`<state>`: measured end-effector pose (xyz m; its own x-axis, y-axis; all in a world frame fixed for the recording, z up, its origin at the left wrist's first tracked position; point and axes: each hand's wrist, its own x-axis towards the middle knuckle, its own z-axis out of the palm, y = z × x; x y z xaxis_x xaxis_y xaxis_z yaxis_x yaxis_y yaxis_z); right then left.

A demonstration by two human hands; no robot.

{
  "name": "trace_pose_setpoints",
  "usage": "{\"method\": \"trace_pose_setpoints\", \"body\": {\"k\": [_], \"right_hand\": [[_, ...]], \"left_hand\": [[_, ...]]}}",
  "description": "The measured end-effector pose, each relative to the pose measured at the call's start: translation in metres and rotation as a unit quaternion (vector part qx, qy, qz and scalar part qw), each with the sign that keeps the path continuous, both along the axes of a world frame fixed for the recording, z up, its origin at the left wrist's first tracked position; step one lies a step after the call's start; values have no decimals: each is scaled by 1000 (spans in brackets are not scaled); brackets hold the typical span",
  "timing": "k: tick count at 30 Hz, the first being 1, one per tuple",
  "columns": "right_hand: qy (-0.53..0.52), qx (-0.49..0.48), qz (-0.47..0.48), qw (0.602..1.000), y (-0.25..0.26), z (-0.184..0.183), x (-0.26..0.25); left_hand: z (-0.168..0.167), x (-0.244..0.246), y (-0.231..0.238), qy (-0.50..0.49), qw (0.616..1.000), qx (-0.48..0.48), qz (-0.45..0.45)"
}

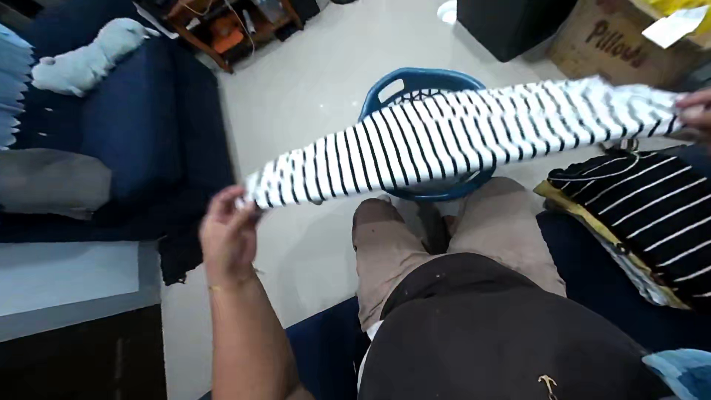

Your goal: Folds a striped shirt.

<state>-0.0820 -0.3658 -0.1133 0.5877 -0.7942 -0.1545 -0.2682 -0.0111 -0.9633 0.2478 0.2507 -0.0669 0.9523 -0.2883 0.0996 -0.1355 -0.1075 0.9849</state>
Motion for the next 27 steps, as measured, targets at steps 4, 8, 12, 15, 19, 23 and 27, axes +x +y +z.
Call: {"method": "trace_pose_setpoints", "body": {"k": [4,8,12,15,19,23,27], "right_hand": [[111,37,40,992,-5,-89,-78],[123,47,58,990,8,-100,-101],[141,17,117,983,-5,-106,-101],[177,-16,101,979,4,-100,-87],[188,-36,58,980,2,-108,-91],[181,-33,16,983,7,-104,-102],[180,-37,19,983,9,-107,-111]], "left_hand": [[-103,-73,37,189,977,103,1],[-138,-114,45,295,946,129,31],[-133,-110,34,318,934,154,53],[-130,-105,21,296,932,195,68],[-127,-105,22,231,961,111,103],[-128,-115,34,185,976,35,106],[-144,-127,48,192,975,62,94]]}}
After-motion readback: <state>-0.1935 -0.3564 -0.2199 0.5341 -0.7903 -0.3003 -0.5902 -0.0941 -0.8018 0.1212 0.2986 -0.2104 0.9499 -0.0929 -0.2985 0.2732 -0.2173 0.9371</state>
